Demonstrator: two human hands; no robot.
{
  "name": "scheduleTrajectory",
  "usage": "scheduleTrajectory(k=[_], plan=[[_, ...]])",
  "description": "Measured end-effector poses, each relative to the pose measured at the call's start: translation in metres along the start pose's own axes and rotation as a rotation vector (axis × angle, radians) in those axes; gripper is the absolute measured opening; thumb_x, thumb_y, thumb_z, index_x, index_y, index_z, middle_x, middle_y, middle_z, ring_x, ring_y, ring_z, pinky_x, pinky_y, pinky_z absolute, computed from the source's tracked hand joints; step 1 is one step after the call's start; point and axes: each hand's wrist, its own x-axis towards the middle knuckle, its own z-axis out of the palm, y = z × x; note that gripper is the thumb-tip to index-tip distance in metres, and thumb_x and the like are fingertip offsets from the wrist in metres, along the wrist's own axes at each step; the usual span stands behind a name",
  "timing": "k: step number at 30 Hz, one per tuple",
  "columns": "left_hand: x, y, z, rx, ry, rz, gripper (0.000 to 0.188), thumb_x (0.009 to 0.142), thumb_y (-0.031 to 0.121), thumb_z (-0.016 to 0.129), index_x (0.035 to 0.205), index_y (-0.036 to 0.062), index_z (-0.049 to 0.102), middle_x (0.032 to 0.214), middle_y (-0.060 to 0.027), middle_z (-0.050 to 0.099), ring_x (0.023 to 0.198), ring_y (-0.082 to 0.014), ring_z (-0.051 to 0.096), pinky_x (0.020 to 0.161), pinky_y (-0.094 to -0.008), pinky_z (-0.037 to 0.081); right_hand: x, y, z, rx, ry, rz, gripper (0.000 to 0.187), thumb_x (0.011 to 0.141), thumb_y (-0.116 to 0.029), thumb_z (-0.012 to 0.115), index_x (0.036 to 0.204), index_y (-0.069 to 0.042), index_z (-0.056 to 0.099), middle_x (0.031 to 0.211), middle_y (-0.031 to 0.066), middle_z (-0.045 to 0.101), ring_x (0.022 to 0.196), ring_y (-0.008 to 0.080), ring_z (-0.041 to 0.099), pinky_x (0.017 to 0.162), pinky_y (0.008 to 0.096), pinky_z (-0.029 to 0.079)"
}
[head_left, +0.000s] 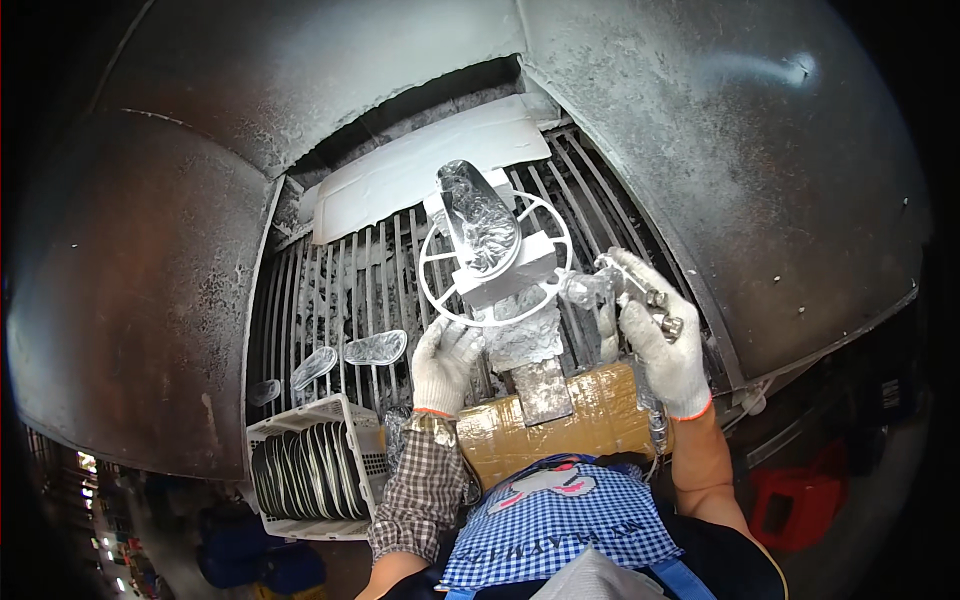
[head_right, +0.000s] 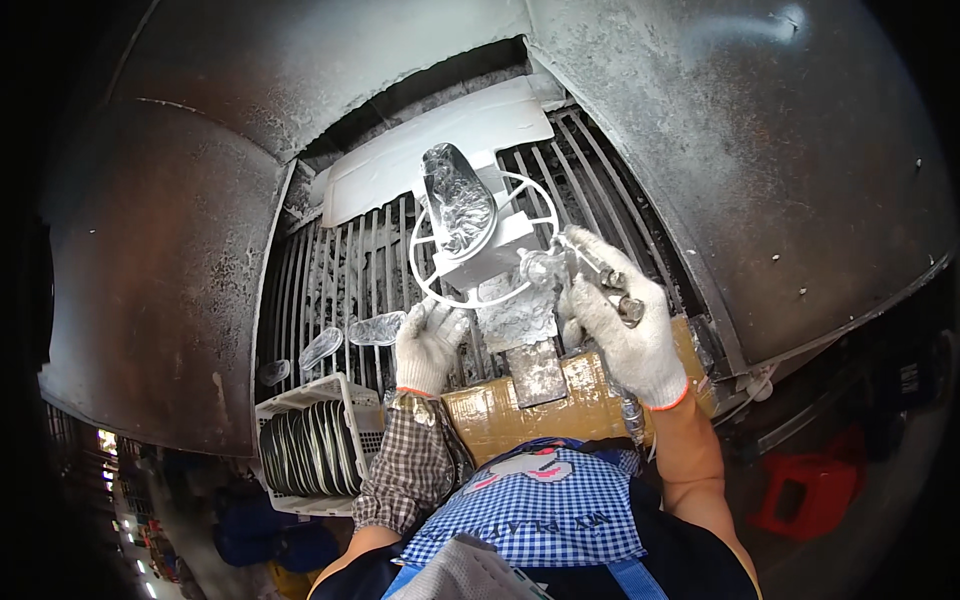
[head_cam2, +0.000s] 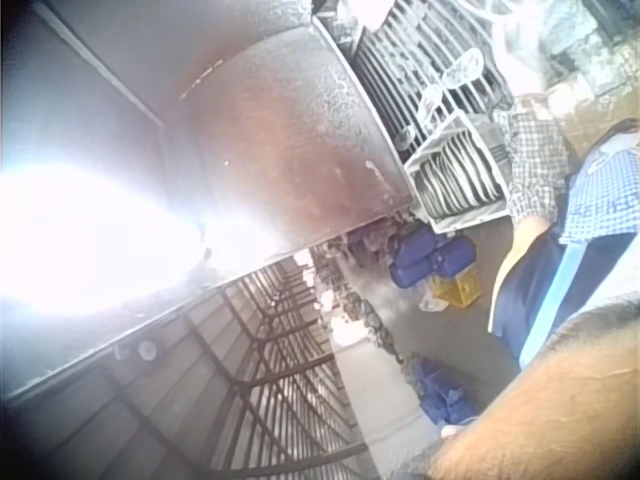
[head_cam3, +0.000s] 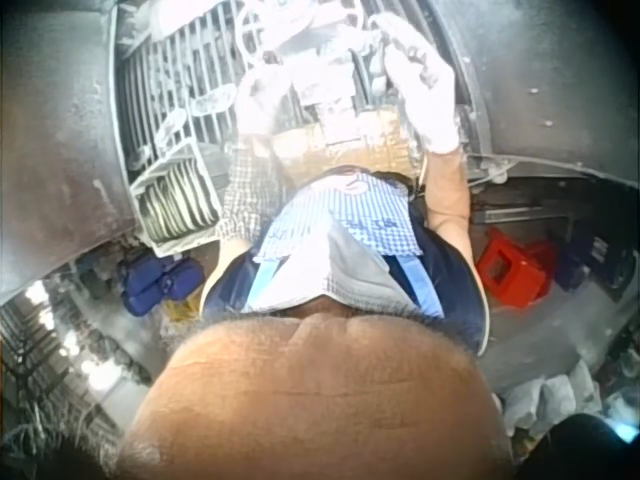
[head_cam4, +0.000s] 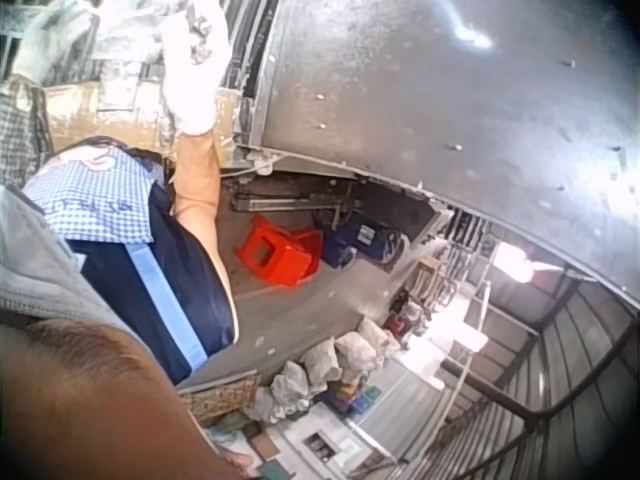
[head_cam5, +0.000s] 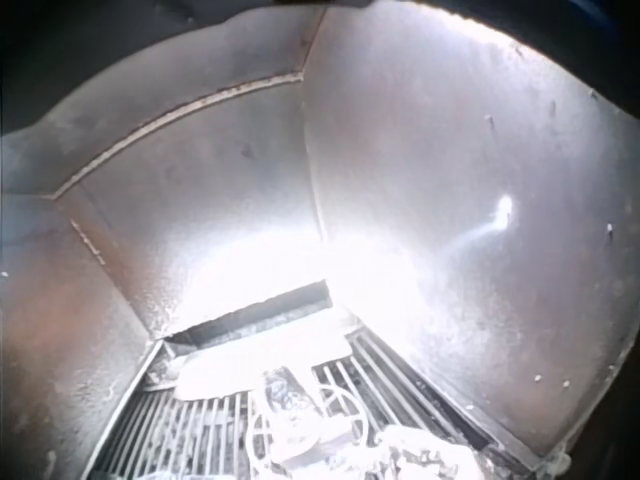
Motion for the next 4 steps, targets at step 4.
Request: scheduleTrajectory(k=[4], plan=[[0.0027,0.0105,-0.0034,0.028,0.025,0.028,0.045,0.108,0.029,0.056,0.142,-0.0003,0.055,0.134,-0.0228,0.066,0.117,-0.0407,0.067,0.101,-0.0546,0.058,0.0036,0.0062,0.0028,0.076,-0.010,0.037,0.060,0.108,-0.022,0.068,0.158,0.005,0.047,0.093,0.0044,0.071,0.073,0.0077,0.064,0.068,0.0230,0.053]])
